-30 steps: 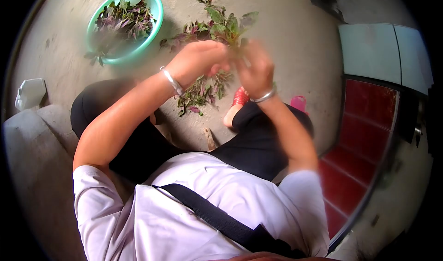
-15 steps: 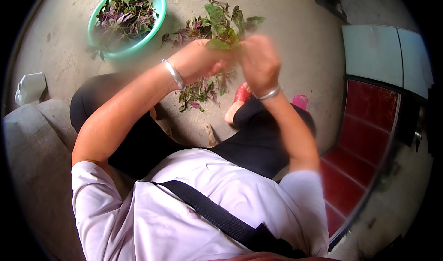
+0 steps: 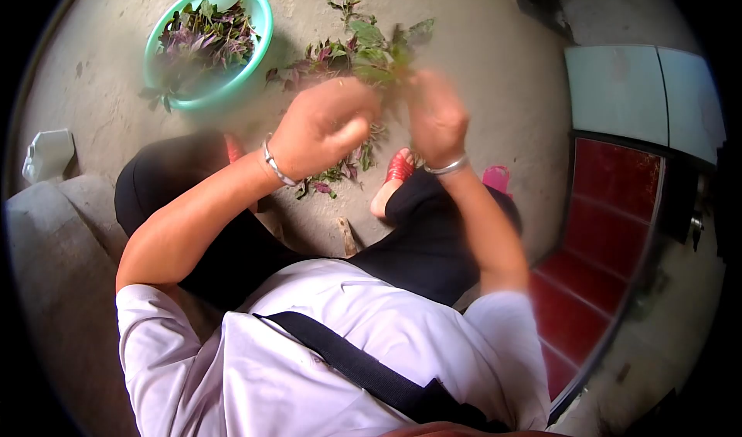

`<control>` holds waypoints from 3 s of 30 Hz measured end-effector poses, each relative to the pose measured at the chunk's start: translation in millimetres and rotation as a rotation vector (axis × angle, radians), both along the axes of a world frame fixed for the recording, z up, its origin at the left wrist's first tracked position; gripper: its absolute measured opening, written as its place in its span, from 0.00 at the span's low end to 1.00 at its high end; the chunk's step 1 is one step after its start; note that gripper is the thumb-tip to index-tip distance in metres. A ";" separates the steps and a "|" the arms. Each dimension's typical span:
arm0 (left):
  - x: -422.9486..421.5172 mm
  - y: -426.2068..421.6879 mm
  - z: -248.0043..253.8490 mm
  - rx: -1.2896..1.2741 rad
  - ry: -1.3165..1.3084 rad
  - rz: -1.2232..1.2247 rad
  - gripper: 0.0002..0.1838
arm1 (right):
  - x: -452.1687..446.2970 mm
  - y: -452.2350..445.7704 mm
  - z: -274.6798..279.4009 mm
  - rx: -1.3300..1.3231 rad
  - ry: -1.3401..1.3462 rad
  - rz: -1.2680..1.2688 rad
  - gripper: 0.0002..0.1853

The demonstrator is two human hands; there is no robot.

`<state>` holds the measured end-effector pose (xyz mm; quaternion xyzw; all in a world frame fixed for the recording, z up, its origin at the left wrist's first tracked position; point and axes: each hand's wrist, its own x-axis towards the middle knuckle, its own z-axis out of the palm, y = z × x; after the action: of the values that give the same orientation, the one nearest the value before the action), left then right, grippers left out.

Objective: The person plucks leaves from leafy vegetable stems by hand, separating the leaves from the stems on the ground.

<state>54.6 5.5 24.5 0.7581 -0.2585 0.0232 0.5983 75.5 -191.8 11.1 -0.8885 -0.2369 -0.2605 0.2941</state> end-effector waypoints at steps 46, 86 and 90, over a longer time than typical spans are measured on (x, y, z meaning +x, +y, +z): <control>35.4 23.4 -16.1 -0.357 0.709 0.060 0.07 | -5.7 -5.4 9.2 0.306 0.554 0.188 0.06; 17.5 -0.7 -27.6 -0.091 0.816 -0.129 0.07 | 8.7 -3.4 16.7 -0.207 0.104 0.147 0.06; 16.9 0.2 -29.1 -0.151 0.814 -0.142 0.07 | 10.6 -4.6 16.7 -0.244 0.083 0.188 0.06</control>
<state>71.5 5.8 -4.5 0.6396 -0.0502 -0.3007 0.7056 86.1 -196.5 27.8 -0.9016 -0.3365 -0.1640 0.2167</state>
